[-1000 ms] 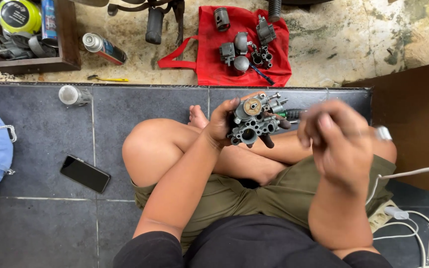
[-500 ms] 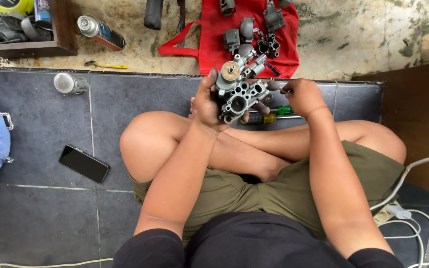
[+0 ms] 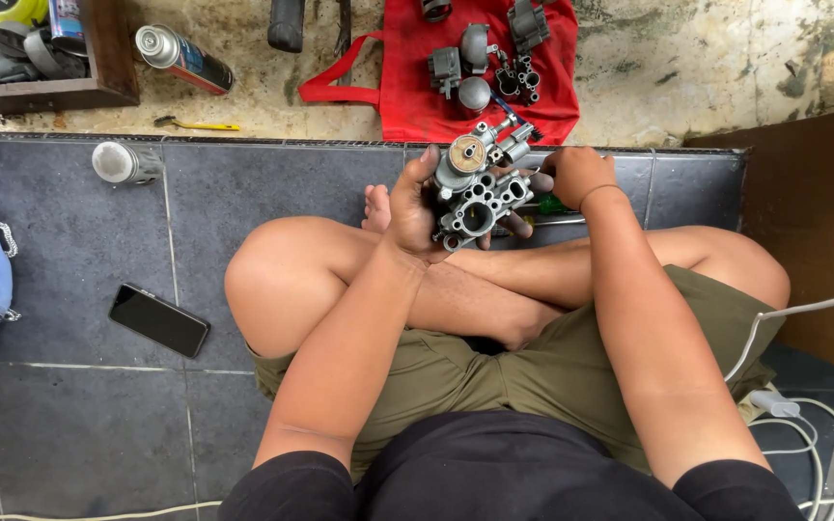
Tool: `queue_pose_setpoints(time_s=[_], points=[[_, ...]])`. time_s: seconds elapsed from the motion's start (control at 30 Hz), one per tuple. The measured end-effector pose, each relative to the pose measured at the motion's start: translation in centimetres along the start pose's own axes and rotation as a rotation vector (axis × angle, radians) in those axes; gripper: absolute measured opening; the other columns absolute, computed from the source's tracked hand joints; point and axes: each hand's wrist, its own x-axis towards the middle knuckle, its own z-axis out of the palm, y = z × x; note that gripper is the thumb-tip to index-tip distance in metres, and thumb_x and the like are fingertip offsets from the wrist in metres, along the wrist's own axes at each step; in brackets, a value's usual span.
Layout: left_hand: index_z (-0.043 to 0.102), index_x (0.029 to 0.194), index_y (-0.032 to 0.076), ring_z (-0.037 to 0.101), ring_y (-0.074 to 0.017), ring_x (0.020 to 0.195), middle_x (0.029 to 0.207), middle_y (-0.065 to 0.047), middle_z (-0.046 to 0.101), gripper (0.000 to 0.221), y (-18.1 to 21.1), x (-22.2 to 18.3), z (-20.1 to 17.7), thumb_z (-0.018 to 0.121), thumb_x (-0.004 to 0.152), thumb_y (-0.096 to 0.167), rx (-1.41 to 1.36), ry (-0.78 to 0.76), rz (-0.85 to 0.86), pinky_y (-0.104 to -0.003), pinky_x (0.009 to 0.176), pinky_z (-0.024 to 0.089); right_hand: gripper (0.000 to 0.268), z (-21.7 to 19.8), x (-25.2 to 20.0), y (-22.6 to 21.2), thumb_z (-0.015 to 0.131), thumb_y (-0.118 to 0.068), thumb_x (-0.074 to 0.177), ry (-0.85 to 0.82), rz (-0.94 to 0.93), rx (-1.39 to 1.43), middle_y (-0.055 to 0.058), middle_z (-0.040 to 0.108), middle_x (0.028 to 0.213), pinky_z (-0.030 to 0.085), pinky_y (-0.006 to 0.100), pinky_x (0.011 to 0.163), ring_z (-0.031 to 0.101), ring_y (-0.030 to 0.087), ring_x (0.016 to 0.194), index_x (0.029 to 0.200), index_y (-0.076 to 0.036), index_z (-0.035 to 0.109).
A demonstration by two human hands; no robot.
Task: Disassembling and inspecting a motorcycle carburetor using a screwdriver on a workshop floor.
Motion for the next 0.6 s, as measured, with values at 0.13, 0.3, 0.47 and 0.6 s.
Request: queue_pose_setpoints(time_s=[0.13, 0.3, 0.47, 0.6], points=[[0.055, 0.137, -0.005, 0.068, -0.062, 0.09, 0.121, -0.033, 0.065, 0.074, -0.5, 0.1, -1.2, 0.056, 0.096, 0.057, 0.031, 0.025, 0.02, -0.052, 0.044, 0.062, 0.022, -4.8, -2.7, -0.9, 0.065, -0.02, 0.098, 0.095, -0.047, 0.288, 0.013, 0.076, 0.109, 0.046, 0.064, 0.097, 0.068, 0.041, 0.111, 0.116, -0.019, 0.077], [0.054, 0.136, -0.001, 0.067, -0.0621, 0.092, 0.117, -0.036, 0.065, 0.061, -2.0, 0.9, -1.3, 0.06, 0.097, 0.045, 0.112, -0.013, 0.104, -0.062, 0.054, 0.063, 0.032, -14.2, -10.2, -4.8, 0.041, -0.017, 0.115, 0.356, -0.512, 1.276, 0.013, 0.07, 0.108, 0.053, 0.035, 0.094, 0.064, 0.02, 0.106, 0.124, 0.002, 0.066], [0.06, 0.131, -0.002, 0.072, -0.0299, 0.099, 0.11, -0.021, 0.07, 0.052, -2.4, -0.4, 1.9, 0.062, 0.096, 0.037, 0.279, 0.005, 0.084, -0.044, 0.084, 0.063, 0.018, -17.0, -14.3, -5.5, 0.067, -0.008, 0.103, 0.462, -0.728, 1.105, 0.018, 0.068, 0.09, 0.054, 0.039, 0.083, 0.065, 0.028, 0.083, 0.091, 0.004, 0.071], [0.059, 0.128, -0.005, 0.071, -0.0297, 0.098, 0.106, -0.024, 0.07, 0.058, -2.2, -0.7, 2.4, 0.062, 0.094, 0.042, 0.301, -0.001, 0.034, -0.044, 0.087, 0.062, 0.02, -17.9, -15.5, -6.2, 0.067, -0.013, 0.105, 0.513, -0.778, 1.095, 0.019, 0.065, 0.095, 0.051, 0.04, 0.089, 0.062, 0.028, 0.089, 0.096, 0.004, 0.072]])
